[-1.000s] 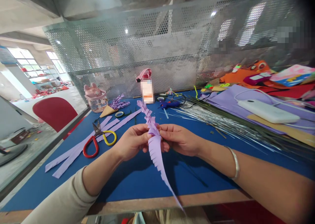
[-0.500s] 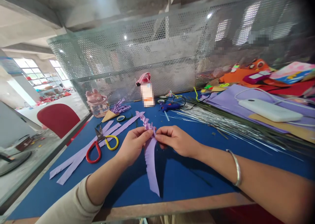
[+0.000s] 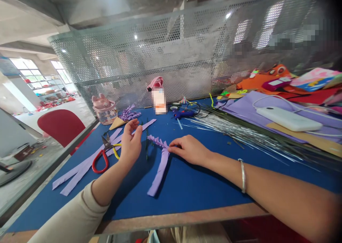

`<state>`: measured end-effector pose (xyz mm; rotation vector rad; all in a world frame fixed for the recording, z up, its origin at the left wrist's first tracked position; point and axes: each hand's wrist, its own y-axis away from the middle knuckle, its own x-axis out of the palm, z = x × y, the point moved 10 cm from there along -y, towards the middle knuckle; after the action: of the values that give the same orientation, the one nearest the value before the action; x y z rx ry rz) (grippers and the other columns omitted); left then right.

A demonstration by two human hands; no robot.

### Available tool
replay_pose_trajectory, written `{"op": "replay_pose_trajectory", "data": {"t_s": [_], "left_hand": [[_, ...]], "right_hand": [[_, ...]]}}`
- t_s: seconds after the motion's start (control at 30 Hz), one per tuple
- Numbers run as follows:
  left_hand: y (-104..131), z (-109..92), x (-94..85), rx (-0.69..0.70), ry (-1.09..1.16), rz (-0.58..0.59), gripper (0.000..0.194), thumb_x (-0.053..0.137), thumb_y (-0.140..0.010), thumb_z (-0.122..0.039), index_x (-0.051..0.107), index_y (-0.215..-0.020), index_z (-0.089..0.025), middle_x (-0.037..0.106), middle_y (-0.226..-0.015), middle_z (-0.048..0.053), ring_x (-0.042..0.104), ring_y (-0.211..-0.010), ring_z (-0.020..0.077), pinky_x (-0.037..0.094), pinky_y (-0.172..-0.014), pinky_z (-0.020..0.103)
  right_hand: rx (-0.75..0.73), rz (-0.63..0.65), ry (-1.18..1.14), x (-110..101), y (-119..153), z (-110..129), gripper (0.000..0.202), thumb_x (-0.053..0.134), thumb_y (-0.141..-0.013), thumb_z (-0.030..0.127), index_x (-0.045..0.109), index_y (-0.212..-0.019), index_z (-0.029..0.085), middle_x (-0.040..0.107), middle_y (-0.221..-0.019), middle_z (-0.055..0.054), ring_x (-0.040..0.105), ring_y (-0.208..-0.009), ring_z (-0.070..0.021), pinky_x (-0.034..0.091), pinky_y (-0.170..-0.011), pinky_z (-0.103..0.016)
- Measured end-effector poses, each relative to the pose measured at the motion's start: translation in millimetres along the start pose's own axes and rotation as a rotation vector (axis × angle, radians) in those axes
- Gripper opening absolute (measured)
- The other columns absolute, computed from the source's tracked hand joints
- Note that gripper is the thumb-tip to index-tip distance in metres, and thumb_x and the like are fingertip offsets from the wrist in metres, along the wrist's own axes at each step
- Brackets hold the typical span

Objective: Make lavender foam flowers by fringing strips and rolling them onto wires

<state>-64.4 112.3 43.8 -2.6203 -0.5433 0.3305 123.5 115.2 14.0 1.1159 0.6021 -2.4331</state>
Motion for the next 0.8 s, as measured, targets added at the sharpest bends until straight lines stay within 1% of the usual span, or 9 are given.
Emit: {"op": "replay_pose_trajectory", "data": {"t_s": [0.1,0.17,0.23,0.3,0.37,0.47,0.6,0.7,0.8], "left_hand": [[1,-23,12.4,0.313,-0.251,0.167,0.019,0.055,-0.081,-0.024,0.064,-0.097,-0.019,0.063,-0.107,0.008,0.056,-0.104,0.0204,0.041,-0.094,0.035],[8,-29,20.1,0.432,-0.341,0.254,0.019,0.052,-0.081,-0.018,0.066,-0.094,-0.019,0.064,-0.105,0.009,0.057,-0.103,0.0214,0.042,-0.094,0.038],[19,-30,27.8,0.508,-0.383,0.327,0.023,0.049,-0.08,-0.013,0.067,-0.095,-0.019,0.065,-0.102,0.009,0.058,-0.099,0.0214,0.045,-0.091,0.038],[34,-30,42.4,0.584,-0.387,0.462,0.028,0.047,-0.08,-0.01,0.068,-0.097,-0.02,0.067,-0.1,0.009,0.06,-0.097,0.0211,0.046,-0.09,0.038],[52,-28,60.5,0.642,-0.38,0.638,0.033,0.048,-0.08,-0.01,0.067,-0.104,-0.022,0.066,-0.11,0.01,0.058,-0.107,0.0228,0.044,-0.096,0.041],[68,-18,79.4,0.616,-0.419,0.826,0.033,0.051,-0.083,-0.016,0.066,-0.111,-0.023,0.055,-0.134,0.01,0.042,-0.13,0.0287,0.033,-0.107,0.049],[73,-5,88.1,0.541,-0.487,0.951,0.03,0.047,-0.086,-0.021,0.067,-0.109,-0.024,0.053,-0.136,0.008,0.038,-0.133,0.0308,0.025,-0.111,0.054],[72,-7,87.6,0.543,-0.481,0.962,0.031,0.045,-0.087,-0.02,0.066,-0.111,-0.023,0.058,-0.131,0.008,0.045,-0.128,0.0285,0.027,-0.11,0.05],[71,-12,86.4,0.557,-0.442,0.956,0.033,0.046,-0.087,-0.021,0.062,-0.117,-0.023,0.061,-0.126,0.009,0.049,-0.122,0.0256,0.032,-0.108,0.045]], "right_hand": [[-0.01,-0.142,0.218,-24,2,2,0.032,0.051,-0.088,0.045,0.072,-0.088,0.021,0.072,-0.077,-0.004,0.063,-0.069,-0.0166,0.036,-0.057,-0.025],[-0.005,-0.258,0.269,-47,0,-1,0.037,0.042,-0.093,0.043,0.07,-0.088,0.02,0.071,-0.078,-0.004,0.063,-0.07,-0.0161,0.038,-0.059,-0.025],[-0.021,-0.329,0.334,-67,-9,-9,0.034,0.039,-0.094,0.033,0.068,-0.088,0.019,0.07,-0.083,-0.004,0.062,-0.074,-0.0162,0.041,-0.064,-0.025],[-0.048,-0.301,0.453,-75,-27,-25,0.026,0.043,-0.088,0.022,0.068,-0.094,0.017,0.069,-0.095,-0.007,0.063,-0.084,-0.0185,0.044,-0.074,-0.028],[-0.089,-0.217,0.604,-73,-50,-45,0.035,0.046,-0.08,0.011,0.064,-0.109,0.014,0.064,-0.113,-0.011,0.059,-0.101,-0.0226,0.044,-0.087,-0.032],[-0.1,-0.056,0.789,-59,-86,-83,0.059,0.048,-0.071,0.003,0.05,-0.13,0.006,0.049,-0.136,-0.018,0.046,-0.124,-0.0279,0.037,-0.101,-0.037],[0.023,0.121,0.834,-44,-117,-129,0.069,0.05,-0.07,0.002,0.042,-0.138,0.009,0.046,-0.139,-0.018,0.047,-0.124,-0.0316,0.038,-0.101,-0.042],[0.082,0.118,0.78,-43,-130,-145,0.068,0.051,-0.071,0.004,0.043,-0.138,0.015,0.05,-0.135,-0.017,0.054,-0.114,-0.0325,0.043,-0.093,-0.042],[0.076,0.054,0.705,-46,-136,-149,0.066,0.053,-0.069,0.003,0.046,-0.135,0.011,0.053,-0.129,-0.019,0.056,-0.111,-0.0302,0.044,-0.092,-0.037]]}}
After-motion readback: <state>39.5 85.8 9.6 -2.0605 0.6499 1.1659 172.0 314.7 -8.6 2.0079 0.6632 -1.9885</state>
